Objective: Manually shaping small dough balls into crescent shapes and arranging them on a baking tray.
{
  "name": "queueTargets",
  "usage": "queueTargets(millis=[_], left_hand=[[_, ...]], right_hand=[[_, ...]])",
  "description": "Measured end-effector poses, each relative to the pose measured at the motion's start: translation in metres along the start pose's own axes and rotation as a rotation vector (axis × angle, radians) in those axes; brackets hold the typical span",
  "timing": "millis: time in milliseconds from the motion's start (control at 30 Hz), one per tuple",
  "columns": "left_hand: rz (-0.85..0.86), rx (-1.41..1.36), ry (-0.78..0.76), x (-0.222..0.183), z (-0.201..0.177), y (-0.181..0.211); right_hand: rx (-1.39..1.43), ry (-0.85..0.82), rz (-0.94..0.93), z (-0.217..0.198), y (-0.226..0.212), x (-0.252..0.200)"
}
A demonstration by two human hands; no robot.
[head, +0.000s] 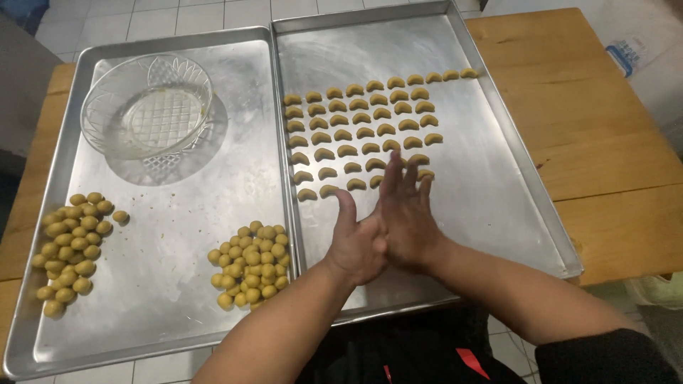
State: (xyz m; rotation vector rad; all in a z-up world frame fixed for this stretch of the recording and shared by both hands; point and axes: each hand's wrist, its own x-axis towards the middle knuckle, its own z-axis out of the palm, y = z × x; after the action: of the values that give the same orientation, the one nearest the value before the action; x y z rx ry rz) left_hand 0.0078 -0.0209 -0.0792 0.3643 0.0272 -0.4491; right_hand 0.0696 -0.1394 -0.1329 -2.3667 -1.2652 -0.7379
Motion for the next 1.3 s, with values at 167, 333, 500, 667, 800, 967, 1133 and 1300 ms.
queueTargets(millis=[167, 333, 500, 667, 800, 967, 1133, 1300], left_hand=[[0.108, -0.038, -0.152, 0.0, -0.002, -0.002], [0.193, 0.007, -0.229, -0.008, 0.005, 0.006], [0.172, 0.271, -0.226, -0.009, 0.027, 0.011], [0.244, 0.344, -0.079, -0.014, -0.003, 0.005], [0.251, 0.323, -0.095, -0.012, 0.038, 0.012], [0.202, 0.332, 0.076, -0.001, -0.009, 0.009], [0.318, 0.454, -0.054, -0.015, 0.018, 0.002], [0.353, 0.549, -0.15, -0.018, 0.043, 0.013]], right_hand=[[0.145, 0.082, 0.061, -0.018, -0.042, 0.022], [0.256, -0.109, 0.089, -0.03, -0.036, 0.02], [0.224, -0.103, 0.374, -0.028, -0.027, 0.031], [0.214, 0.038, -0.051, -0.022, -0.056, 0.011], [0.273, -0.006, 0.242, -0.009, -0.004, 0.024], [0.332, 0.023, -0.037, -0.025, -0.062, 0.015], [0.254, 0.013, 0.242, -0.017, -0.011, 0.027], [0.214, 0.077, 0.145, -0.01, -0.033, 0.019]])
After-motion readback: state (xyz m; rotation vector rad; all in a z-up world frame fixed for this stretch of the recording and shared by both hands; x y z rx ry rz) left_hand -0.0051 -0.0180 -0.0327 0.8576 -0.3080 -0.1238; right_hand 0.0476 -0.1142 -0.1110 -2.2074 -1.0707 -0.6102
